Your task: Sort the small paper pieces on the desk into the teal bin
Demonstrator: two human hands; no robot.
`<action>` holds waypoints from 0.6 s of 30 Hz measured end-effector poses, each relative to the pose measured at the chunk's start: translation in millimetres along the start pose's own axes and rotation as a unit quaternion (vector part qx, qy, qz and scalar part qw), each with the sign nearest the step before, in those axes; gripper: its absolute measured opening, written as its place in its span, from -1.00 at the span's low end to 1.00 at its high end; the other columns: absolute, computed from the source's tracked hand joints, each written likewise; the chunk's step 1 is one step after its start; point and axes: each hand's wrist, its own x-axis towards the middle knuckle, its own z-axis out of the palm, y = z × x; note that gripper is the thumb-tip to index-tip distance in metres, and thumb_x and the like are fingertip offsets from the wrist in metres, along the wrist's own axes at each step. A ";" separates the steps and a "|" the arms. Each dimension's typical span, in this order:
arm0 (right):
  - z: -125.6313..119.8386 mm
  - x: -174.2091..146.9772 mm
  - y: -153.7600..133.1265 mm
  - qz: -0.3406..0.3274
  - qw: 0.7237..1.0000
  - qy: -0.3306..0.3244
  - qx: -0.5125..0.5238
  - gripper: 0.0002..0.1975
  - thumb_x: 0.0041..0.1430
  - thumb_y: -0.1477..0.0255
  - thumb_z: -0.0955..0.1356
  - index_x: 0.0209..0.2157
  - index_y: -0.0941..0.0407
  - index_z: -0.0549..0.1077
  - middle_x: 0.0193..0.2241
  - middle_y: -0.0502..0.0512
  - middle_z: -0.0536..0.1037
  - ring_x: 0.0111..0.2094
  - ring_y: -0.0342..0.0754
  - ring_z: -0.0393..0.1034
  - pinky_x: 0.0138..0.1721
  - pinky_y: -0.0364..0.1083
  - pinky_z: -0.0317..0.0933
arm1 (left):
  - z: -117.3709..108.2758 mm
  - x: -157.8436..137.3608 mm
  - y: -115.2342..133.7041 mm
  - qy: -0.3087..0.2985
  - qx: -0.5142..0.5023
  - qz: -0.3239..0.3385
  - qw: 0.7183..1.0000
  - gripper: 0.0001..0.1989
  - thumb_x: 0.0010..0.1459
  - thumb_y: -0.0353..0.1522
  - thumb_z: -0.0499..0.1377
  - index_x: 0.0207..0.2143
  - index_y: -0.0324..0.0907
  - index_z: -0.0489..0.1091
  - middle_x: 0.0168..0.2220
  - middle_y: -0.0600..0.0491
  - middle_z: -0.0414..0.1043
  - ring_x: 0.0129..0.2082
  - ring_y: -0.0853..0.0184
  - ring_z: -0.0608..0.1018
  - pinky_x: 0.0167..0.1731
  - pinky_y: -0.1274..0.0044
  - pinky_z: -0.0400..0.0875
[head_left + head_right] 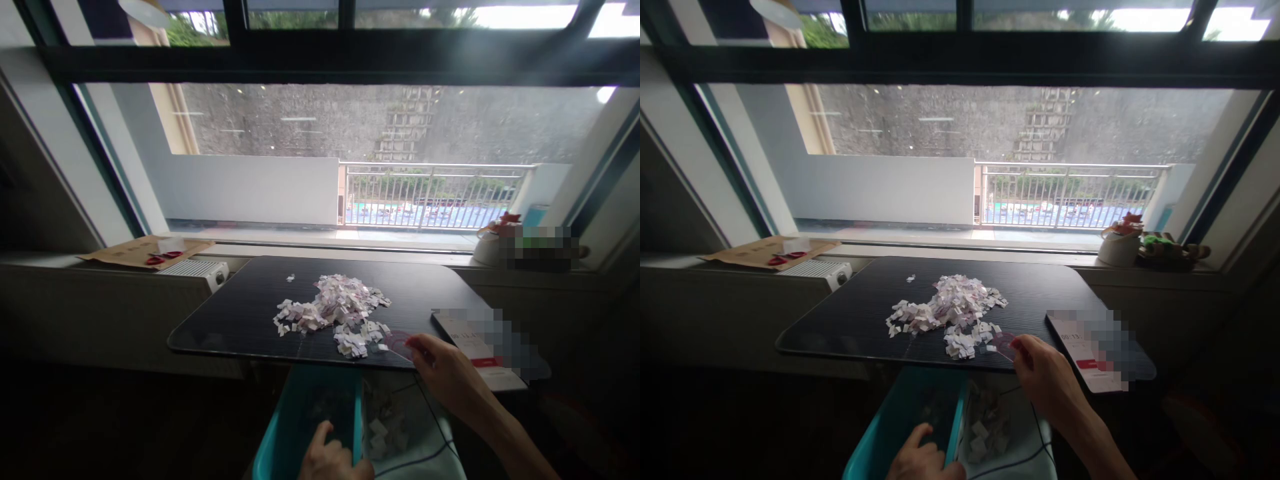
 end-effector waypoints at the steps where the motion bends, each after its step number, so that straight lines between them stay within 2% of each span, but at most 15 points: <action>1: -0.6 -0.7 2.1 -0.001 1.000 0.002 -0.004 -0.77 0.17 0.36 0.20 -0.26 0.07 0.45 -0.35 0.05 0.55 -0.39 -0.06 0.41 -0.35 -0.11 0.20 | -1.5 0.6 0.4 -0.003 0.000 -0.003 1.000 -0.79 0.11 -0.26 0.13 -0.56 -0.09 0.31 -0.72 0.20 0.29 -0.67 0.41 0.28 -0.13 0.36 0.18; 7: -1.8 -2.3 5.0 0.009 1.000 0.021 -0.011 -0.75 0.18 0.36 0.19 -0.26 0.09 0.46 -0.36 0.05 0.56 -0.42 -0.06 0.39 -0.37 -0.11 0.20 | -8.2 3.1 1.2 -0.016 0.000 -0.002 1.000 -0.81 0.10 -0.31 0.12 -0.57 -0.09 0.30 -0.72 0.19 0.27 -0.67 0.40 0.28 -0.14 0.35 0.18; 12: -2.9 -2.4 -0.9 -0.005 1.000 0.002 0.012 -0.74 0.19 0.34 0.19 -0.26 0.09 0.47 -0.34 0.06 0.57 -0.41 -0.07 0.41 -0.37 -0.13 0.22 | -10.2 2.9 0.1 -0.025 -0.006 -0.004 1.000 -0.80 0.10 -0.32 0.10 -0.57 -0.10 0.30 -0.71 0.19 0.27 -0.66 0.41 0.28 -0.13 0.36 0.19; 18: -5.1 -4.0 9.4 0.014 1.000 0.026 0.000 -0.76 0.14 0.36 0.22 -0.27 0.08 0.49 -0.36 0.06 0.58 -0.43 -0.06 0.43 -0.39 -0.12 0.23 | -10.4 3.3 0.4 -0.029 -0.007 -0.004 1.000 -0.84 0.06 -0.33 0.14 -0.57 -0.10 0.31 -0.70 0.19 0.26 -0.65 0.41 0.29 -0.12 0.37 0.19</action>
